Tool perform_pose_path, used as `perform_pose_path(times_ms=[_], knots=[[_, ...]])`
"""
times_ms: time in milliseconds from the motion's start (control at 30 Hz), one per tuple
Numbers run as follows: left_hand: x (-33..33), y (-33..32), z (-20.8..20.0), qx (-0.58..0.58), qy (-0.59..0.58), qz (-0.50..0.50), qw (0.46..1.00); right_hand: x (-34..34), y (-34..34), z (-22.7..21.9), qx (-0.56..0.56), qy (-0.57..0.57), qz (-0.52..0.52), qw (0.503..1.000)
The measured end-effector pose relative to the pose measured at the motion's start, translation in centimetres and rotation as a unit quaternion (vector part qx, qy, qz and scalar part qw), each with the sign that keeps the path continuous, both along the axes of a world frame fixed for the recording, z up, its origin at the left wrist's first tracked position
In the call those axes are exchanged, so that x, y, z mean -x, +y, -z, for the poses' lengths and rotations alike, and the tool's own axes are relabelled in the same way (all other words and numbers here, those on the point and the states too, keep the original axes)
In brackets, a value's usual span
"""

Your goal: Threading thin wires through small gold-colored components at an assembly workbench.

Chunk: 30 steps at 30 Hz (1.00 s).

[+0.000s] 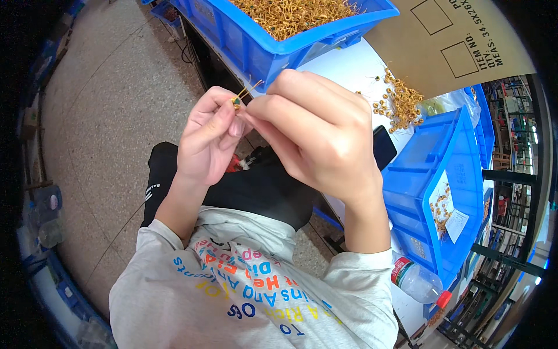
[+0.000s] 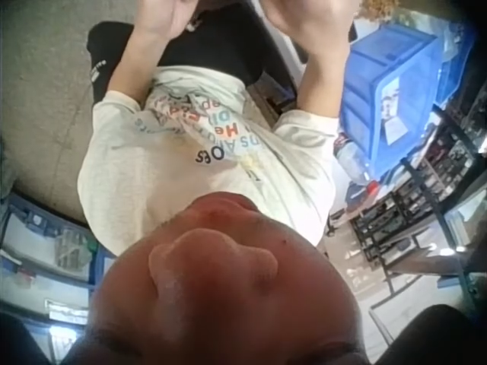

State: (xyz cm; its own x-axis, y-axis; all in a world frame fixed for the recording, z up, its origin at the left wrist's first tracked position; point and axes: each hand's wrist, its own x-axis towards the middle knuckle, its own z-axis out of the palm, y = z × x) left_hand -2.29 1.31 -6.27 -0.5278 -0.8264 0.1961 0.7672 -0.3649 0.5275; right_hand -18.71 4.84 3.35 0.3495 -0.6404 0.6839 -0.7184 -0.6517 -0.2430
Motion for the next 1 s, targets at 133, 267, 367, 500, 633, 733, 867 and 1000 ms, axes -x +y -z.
perform_pose_path(times_ms=[133,267,367,500,633,733,867,1000], knots=[[0.0,0.2,0.2,0.003,0.062,0.03,0.998,0.2,-0.3,-0.2,-0.052,-0.096,-0.05,0.993],[0.0,0.4,0.3,0.032,0.087,0.044,0.995,1.0,-0.4,-0.8,-0.133,-0.177,-0.044,0.974],[0.0,0.7,0.2,0.059,0.092,0.048,0.993,1.4,-0.5,-1.0,-0.196,-0.226,-0.02,0.954],[0.3,1.4,-0.1,0.06,0.057,0.021,0.996,1.4,-0.7,0.3,-0.267,-0.289,-0.073,0.917],[0.3,1.4,-0.4,0.141,-0.049,-0.078,0.986,1.2,-0.4,0.1,-0.291,-0.311,-0.037,0.904],[0.1,1.3,-0.7,0.198,-0.111,-0.135,0.964,0.9,0.0,-0.1,-0.323,-0.342,-0.015,0.882],[0.0,1.3,-0.9,0.288,-0.188,-0.206,0.916,0.7,0.2,-0.2,-0.39,-0.41,0.017,0.824],[0.0,1.5,-1.0,0.248,-0.159,-0.205,0.934,0.7,0.3,-0.1,-0.38,-0.411,-0.01,0.829]])
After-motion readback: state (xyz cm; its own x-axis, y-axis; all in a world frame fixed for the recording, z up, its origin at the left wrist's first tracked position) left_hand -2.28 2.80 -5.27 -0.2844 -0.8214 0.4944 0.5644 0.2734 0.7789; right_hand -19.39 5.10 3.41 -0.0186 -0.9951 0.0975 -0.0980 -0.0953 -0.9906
